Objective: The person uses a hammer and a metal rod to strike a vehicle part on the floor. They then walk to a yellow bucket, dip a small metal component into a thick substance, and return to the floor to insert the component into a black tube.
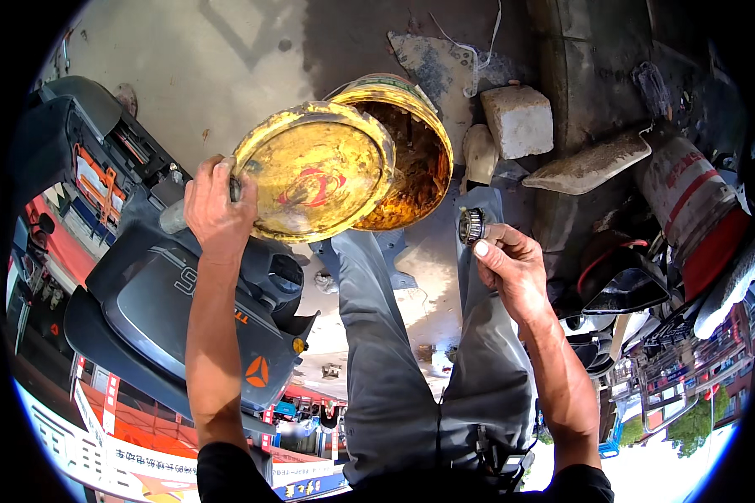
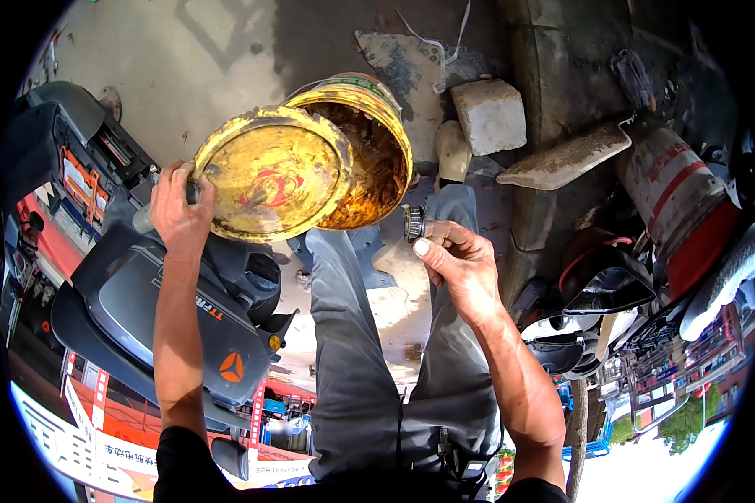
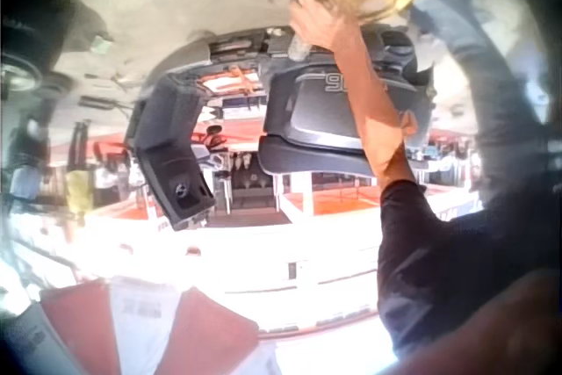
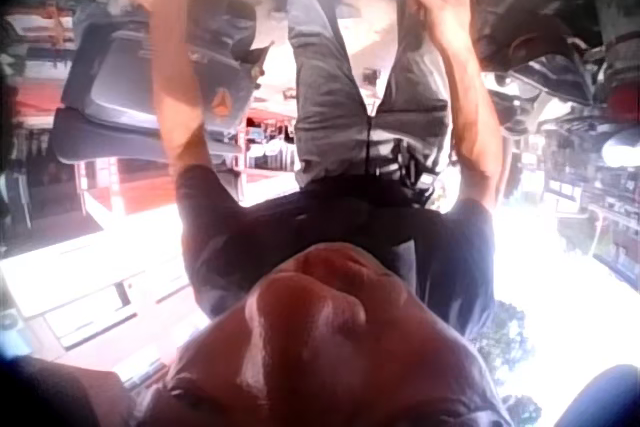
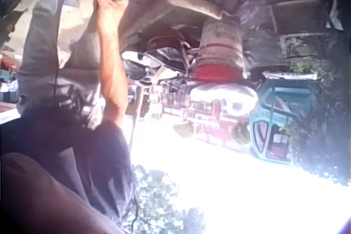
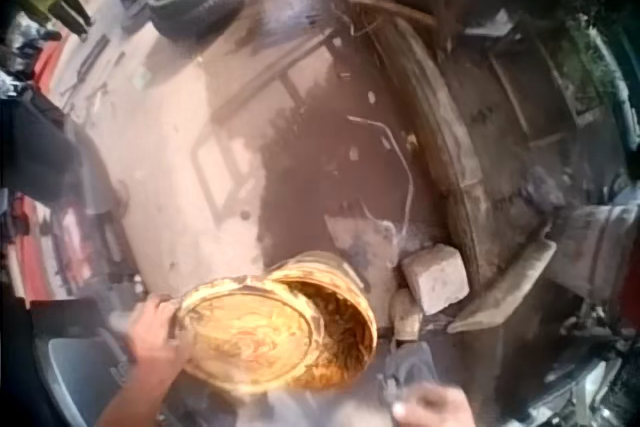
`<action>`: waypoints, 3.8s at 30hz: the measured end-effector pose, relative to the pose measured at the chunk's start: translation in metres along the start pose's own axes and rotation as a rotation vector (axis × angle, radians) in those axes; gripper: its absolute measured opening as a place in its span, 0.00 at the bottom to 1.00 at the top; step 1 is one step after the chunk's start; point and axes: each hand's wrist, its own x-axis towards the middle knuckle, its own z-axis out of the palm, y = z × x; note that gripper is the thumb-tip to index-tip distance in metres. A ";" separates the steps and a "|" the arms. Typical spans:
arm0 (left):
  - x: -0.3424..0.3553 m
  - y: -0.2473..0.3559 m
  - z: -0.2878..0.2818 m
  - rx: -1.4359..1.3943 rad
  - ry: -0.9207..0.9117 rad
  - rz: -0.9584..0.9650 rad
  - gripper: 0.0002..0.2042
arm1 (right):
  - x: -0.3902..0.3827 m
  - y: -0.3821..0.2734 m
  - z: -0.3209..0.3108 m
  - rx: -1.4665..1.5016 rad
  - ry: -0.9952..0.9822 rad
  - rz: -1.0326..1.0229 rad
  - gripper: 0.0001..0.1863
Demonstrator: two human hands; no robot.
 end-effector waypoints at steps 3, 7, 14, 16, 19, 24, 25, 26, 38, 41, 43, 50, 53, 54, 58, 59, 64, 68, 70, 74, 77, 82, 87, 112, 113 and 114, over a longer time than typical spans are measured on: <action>-0.019 -0.036 0.012 -0.075 -0.022 -0.162 0.14 | 0.003 0.016 0.006 -0.068 0.028 0.006 0.12; -0.038 -0.090 0.031 -0.153 -0.241 -0.566 0.17 | 0.011 0.038 0.024 -0.185 0.046 0.040 0.12; -0.075 -0.169 0.088 -0.215 -0.223 -0.604 0.25 | 0.031 0.056 0.056 -0.463 0.044 0.027 0.14; -0.082 -0.175 0.098 -0.239 -0.273 -0.674 0.27 | 0.041 0.061 0.063 -0.565 0.027 0.027 0.17; -0.090 -0.178 0.107 -0.277 -0.289 -0.743 0.26 | 0.060 0.064 0.084 -0.745 -0.052 -0.069 0.19; -0.097 -0.198 0.128 -0.370 -0.279 -0.831 0.26 | 0.117 0.068 0.104 -1.152 -0.231 -0.146 0.23; -0.098 -0.205 0.133 -0.389 -0.268 -0.840 0.26 | 0.130 0.075 0.105 -1.183 -0.241 -0.190 0.22; -0.098 -0.211 0.137 -0.380 -0.242 -0.815 0.25 | 0.146 0.081 0.105 -1.268 -0.278 -0.193 0.21; -0.092 -0.184 0.140 -0.442 -0.069 -0.767 0.19 | 0.280 0.136 0.141 -2.235 -0.580 0.014 0.33; -0.099 -0.174 0.136 -0.754 -0.002 -0.826 0.19 | 0.287 0.147 0.136 -2.296 -0.570 0.016 0.32; -0.107 -0.189 0.153 -0.701 0.014 -0.838 0.18 | 0.288 0.150 0.139 -2.322 -0.576 0.018 0.31; -0.112 -0.167 0.141 -0.673 0.061 -0.813 0.17 | 0.284 0.154 0.131 -2.404 -0.718 -0.158 0.23; -0.110 -0.176 0.129 -0.763 -0.046 -0.892 0.17 | 0.279 0.148 0.134 -2.382 -0.809 -0.225 0.20; -0.111 -0.177 0.137 -0.779 -0.007 -0.832 0.17 | 0.278 0.146 0.128 -2.317 -0.746 -0.195 0.20; -0.113 -0.172 0.152 -0.778 0.100 -0.743 0.18 | 0.273 0.141 0.108 -2.086 -0.639 -0.170 0.19; -0.117 -0.172 0.144 -0.753 0.106 -0.772 0.18 | 0.273 0.141 0.109 -2.037 -0.672 -0.196 0.19; -0.112 -0.171 0.145 -0.767 0.058 -0.788 0.18 | 0.269 0.135 0.101 -2.016 -0.681 -0.221 0.19; -0.104 -0.175 0.146 -0.774 0.010 -0.789 0.18 | 0.266 0.133 0.099 -2.029 -0.741 -0.302 0.18; -0.103 -0.175 0.142 -0.772 -0.004 -0.791 0.17 | 0.267 0.141 0.091 -2.037 -0.711 -0.404 0.18; -0.103 -0.172 0.135 -0.781 -0.031 -0.810 0.17 | 0.271 0.147 0.098 -2.012 -0.608 -0.303 0.21; -0.105 -0.169 0.133 -0.785 -0.078 -0.814 0.17 | 0.276 0.148 0.112 -2.000 -0.507 -0.099 0.26; -0.109 -0.175 0.152 -0.794 0.021 -0.785 0.17 | 0.280 0.146 0.117 -2.089 -0.605 -0.183 0.29; -0.114 -0.174 0.143 -0.816 -0.004 -0.846 0.18 | 0.283 0.150 0.128 -2.212 -0.639 -0.162 0.30; -0.104 -0.171 0.147 -0.688 -0.022 -0.828 0.19 | 0.269 0.142 0.147 -2.317 -0.687 -0.012 0.31; -0.102 -0.169 0.143 -0.687 -0.045 -0.858 0.18 | 0.267 0.139 0.148 -2.266 -0.688 -0.015 0.31; -0.101 -0.169 0.139 -0.741 -0.068 -0.840 0.18 | 0.269 0.139 0.137 -2.184 -0.666 -0.042 0.31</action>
